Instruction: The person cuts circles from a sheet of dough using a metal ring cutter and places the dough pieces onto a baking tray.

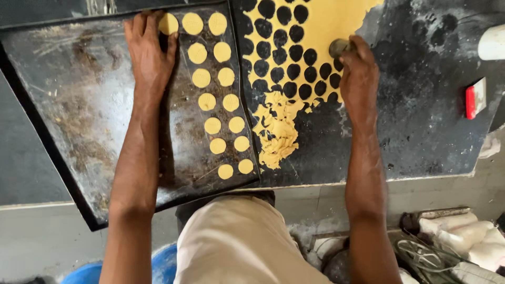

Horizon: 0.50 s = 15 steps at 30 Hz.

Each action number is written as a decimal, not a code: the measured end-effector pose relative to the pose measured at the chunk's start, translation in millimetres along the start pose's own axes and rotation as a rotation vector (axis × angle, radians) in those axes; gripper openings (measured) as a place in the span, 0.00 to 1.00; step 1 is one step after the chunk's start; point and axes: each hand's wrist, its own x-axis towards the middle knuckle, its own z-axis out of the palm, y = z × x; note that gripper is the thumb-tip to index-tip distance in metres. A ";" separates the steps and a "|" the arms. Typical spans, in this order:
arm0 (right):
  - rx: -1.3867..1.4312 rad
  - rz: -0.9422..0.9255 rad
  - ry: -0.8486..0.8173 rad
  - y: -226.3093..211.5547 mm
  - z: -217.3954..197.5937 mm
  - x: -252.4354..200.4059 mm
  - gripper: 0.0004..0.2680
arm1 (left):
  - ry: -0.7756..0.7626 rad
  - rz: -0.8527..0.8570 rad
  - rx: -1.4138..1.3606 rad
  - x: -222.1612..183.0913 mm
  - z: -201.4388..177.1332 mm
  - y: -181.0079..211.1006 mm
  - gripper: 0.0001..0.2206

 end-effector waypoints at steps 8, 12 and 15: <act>0.039 0.037 -0.215 -9.7 -8.0 52.5 0.03 | -0.004 0.007 -0.089 -1.0 -13.4 -1.6 0.25; -0.008 0.206 -0.329 -23.6 -20.4 65.7 0.10 | 0.036 -0.072 -0.145 -8.8 -25.0 -0.6 0.19; -0.078 -0.143 -0.160 -81.6 27.4 59.5 0.13 | 0.080 -0.160 -0.173 -23.6 -27.7 -4.8 0.17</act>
